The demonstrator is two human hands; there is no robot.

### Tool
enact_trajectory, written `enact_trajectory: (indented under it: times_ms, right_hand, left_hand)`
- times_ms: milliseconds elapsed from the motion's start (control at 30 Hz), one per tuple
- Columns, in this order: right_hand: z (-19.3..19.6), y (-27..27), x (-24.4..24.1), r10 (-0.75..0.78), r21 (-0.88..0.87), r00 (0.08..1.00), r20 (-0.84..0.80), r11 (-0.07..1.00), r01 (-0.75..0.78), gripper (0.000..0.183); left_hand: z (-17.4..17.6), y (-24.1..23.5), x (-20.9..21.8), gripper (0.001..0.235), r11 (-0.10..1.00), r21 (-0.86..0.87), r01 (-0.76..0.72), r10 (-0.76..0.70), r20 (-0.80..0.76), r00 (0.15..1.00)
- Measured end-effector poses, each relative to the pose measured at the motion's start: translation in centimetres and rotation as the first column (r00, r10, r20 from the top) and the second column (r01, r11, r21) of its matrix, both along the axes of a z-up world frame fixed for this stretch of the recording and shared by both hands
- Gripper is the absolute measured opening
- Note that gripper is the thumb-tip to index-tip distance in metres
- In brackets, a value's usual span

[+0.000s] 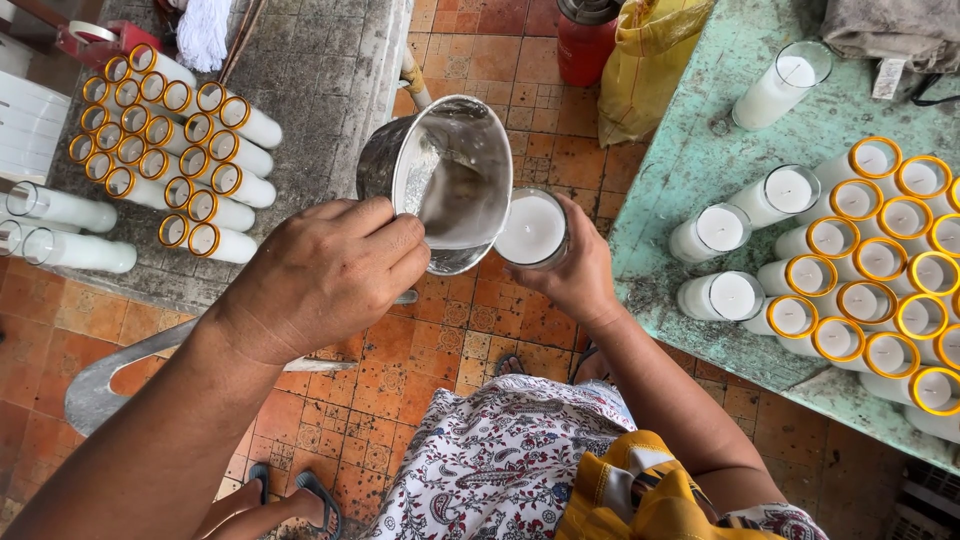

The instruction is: The person scoops molten wax from a large black pot using a metal cup and pours it into glass candle containers arranged on a table. They repeat this process for multiple containers, placing filled ones back on the table.

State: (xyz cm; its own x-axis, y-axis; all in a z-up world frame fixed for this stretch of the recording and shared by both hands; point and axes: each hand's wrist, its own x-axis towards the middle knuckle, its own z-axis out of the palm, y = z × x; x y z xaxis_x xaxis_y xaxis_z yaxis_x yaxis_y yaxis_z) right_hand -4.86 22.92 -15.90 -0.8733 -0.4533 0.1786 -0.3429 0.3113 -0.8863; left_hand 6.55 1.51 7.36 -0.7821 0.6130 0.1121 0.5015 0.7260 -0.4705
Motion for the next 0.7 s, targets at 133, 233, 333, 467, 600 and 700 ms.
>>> enact_trajectory:
  times_ms: [133,233,333,467,600,700]
  right_hand:
    - [-0.2,0.0,0.0,-0.007,0.013,1.0,-0.004,1.0,0.007,0.101]
    - [0.0,0.0,0.0,-0.003,0.004,1.0,-0.004,1.0,0.003,0.101]
    - [0.1,0.0,-0.1,0.002,-0.001,1.0,0.0,1.0,-0.002,0.101]
    - [0.1,0.0,-0.4,0.001,-0.013,1.0,-0.007,1.0,-0.001,0.099]
    - [0.4,0.2,-0.7,0.007,-0.013,0.999,0.034,1.0,-0.007,0.098]
    - [0.3,0.2,-1.1,0.007,-0.016,0.999,0.032,1.0,-0.006,0.1]
  left_hand:
    - [0.0,0.0,-0.1,0.016,1.0,0.007,0.0,0.0,0.0,1.0]
    - [-0.1,0.0,-0.2,0.017,1.0,0.001,0.004,-0.004,-0.004,1.0]
    - [-0.1,0.0,-0.3,0.017,1.0,-0.005,0.007,-0.007,-0.008,1.0]
    - [-0.2,0.0,-0.6,0.017,1.0,0.0,0.0,0.0,-0.004,1.0]
    - [-0.2,0.2,-1.0,0.018,1.0,0.0,0.001,-0.001,-0.004,1.0]
    - [-0.2,0.2,-1.4,0.019,1.0,-0.006,0.001,-0.002,-0.004,1.0]
